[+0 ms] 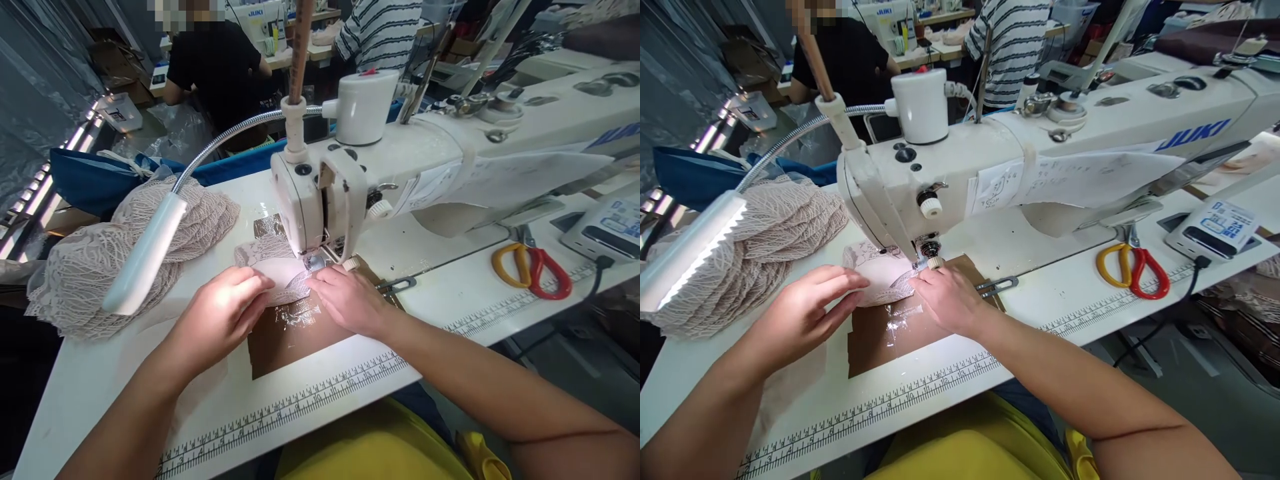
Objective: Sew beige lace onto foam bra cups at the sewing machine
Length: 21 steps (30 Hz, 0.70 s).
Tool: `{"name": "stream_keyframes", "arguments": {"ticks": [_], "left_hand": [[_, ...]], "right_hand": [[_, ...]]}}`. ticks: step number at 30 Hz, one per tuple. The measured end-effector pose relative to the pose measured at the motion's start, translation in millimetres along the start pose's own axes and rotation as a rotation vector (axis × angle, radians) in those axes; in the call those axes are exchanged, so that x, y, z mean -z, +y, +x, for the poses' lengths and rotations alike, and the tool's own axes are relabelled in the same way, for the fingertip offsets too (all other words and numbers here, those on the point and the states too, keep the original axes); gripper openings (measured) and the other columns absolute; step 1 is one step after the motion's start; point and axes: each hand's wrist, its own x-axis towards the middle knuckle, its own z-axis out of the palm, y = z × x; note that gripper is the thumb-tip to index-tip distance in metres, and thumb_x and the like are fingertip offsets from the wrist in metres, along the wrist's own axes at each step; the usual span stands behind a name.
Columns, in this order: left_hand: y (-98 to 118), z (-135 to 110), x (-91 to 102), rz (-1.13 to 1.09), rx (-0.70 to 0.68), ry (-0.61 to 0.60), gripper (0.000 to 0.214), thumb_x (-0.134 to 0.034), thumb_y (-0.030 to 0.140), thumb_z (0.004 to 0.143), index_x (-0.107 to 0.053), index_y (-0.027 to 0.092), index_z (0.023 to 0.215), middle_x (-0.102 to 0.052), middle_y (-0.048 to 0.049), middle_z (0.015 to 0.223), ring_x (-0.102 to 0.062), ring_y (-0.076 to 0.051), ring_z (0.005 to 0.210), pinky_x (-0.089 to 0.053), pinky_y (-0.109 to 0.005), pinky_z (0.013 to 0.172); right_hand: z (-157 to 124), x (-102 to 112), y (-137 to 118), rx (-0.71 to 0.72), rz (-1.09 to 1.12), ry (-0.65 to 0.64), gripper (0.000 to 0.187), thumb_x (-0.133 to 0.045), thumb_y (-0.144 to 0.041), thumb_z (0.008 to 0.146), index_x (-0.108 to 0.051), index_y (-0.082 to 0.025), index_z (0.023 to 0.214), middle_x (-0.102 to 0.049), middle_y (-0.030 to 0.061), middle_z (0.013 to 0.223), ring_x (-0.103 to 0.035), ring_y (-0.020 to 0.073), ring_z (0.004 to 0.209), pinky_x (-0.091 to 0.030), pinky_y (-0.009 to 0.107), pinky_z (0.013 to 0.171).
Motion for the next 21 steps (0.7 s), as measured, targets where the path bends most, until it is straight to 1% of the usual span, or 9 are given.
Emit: {"name": "stream_keyframes", "arguments": {"ticks": [2,4,6,8,9,12,15,19,21], "left_hand": [[-3,14,-13.8,0.007,-0.025,0.0,0.027,-0.042,0.031,0.094,-0.06,0.018,0.11,-0.064,-0.0093,0.098,-0.058,-0.022,0.089,-0.046,-0.032,0.076],[-4,22,-27.1,0.039,-0.029,-0.058,0.029,-0.049,0.034,0.091,-0.059,0.016,0.111,-0.063,-0.011,0.1,-0.057,-0.025,0.09,-0.046,-0.036,0.079],[0,22,-37.0,0.068,-0.037,-0.148,0.023,-0.053,0.032,0.089,-0.062,0.015,0.101,-0.062,-0.0111,0.096,-0.056,-0.026,0.089,-0.046,-0.038,0.078],[7,18,-42.5,0.051,-0.048,-0.22,0.016,-0.05,0.025,0.09,-0.063,0.015,0.088,-0.062,-0.0097,0.089,-0.054,-0.024,0.086,-0.046,-0.036,0.075],[10,14,-43.8,0.027,-0.045,-0.245,0.017,-0.048,0.021,0.09,-0.063,0.015,0.086,-0.061,-0.0092,0.087,-0.054,-0.024,0.085,-0.046,-0.035,0.074],[19,4,-44.4,-0.054,-0.04,-0.289,0.019,-0.046,0.015,0.089,-0.063,0.016,0.097,-0.062,-0.0098,0.094,-0.055,-0.023,0.088,-0.048,-0.034,0.075],[23,-3,-39.7,-0.159,-0.092,-0.32,0.027,-0.046,0.013,0.088,-0.063,0.018,0.109,-0.063,-0.0109,0.103,-0.058,-0.023,0.093,-0.05,-0.034,0.08],[22,-2,-24.5,-0.409,-0.151,-0.391,0.029,-0.045,0.016,0.09,-0.063,0.022,0.112,-0.067,-0.0086,0.103,-0.062,-0.02,0.093,-0.051,-0.03,0.081],[17,5,-19.9,-0.447,-0.136,-0.354,0.028,-0.045,0.017,0.091,-0.063,0.022,0.111,-0.068,-0.0077,0.102,-0.063,-0.019,0.092,-0.051,-0.029,0.081]], "right_hand": [[0,0,0,-0.005,0.0,-0.017,0.027,-0.049,-0.012,0.086,-0.067,-0.018,0.105,-0.062,0.0049,0.088,-0.049,0.0178,0.079,-0.032,0.029,0.065],[-1,1,3,0.003,0.03,-0.016,0.025,-0.05,-0.011,0.085,-0.068,-0.018,0.101,-0.062,0.0041,0.086,-0.049,0.0168,0.076,-0.032,0.029,0.064],[-1,2,5,0.001,0.072,0.005,0.024,-0.05,-0.011,0.085,-0.069,-0.017,0.098,-0.062,0.0039,0.084,-0.049,0.0158,0.072,-0.032,0.029,0.063],[-1,3,6,-0.024,0.104,0.039,0.025,-0.048,-0.01,0.085,-0.068,-0.015,0.099,-0.063,0.0044,0.083,-0.049,0.0155,0.071,-0.033,0.028,0.063],[-1,3,7,-0.042,0.114,0.057,0.026,-0.046,-0.009,0.086,-0.067,-0.014,0.101,-0.064,0.0049,0.083,-0.05,0.0157,0.071,-0.034,0.028,0.064],[-1,2,5,-0.056,0.132,0.076,0.027,-0.045,-0.01,0.087,-0.066,-0.014,0.104,-0.064,0.0051,0.084,-0.051,0.0161,0.073,-0.035,0.028,0.065],[-2,1,3,0.054,0.133,0.037,0.025,-0.046,-0.01,0.086,-0.067,-0.017,0.098,-0.061,0.0047,0.083,-0.05,0.0167,0.077,-0.034,0.028,0.066],[-4,-1,4,0.198,0.091,0.004,0.022,-0.049,-0.01,0.084,-0.067,-0.017,0.094,-0.058,0.0046,0.082,-0.047,0.0177,0.079,-0.033,0.03,0.068],[-5,0,4,0.21,0.056,0.001,0.019,-0.049,-0.012,0.085,-0.067,-0.016,0.09,-0.058,0.0044,0.081,-0.045,0.0175,0.077,-0.031,0.03,0.068]]}}
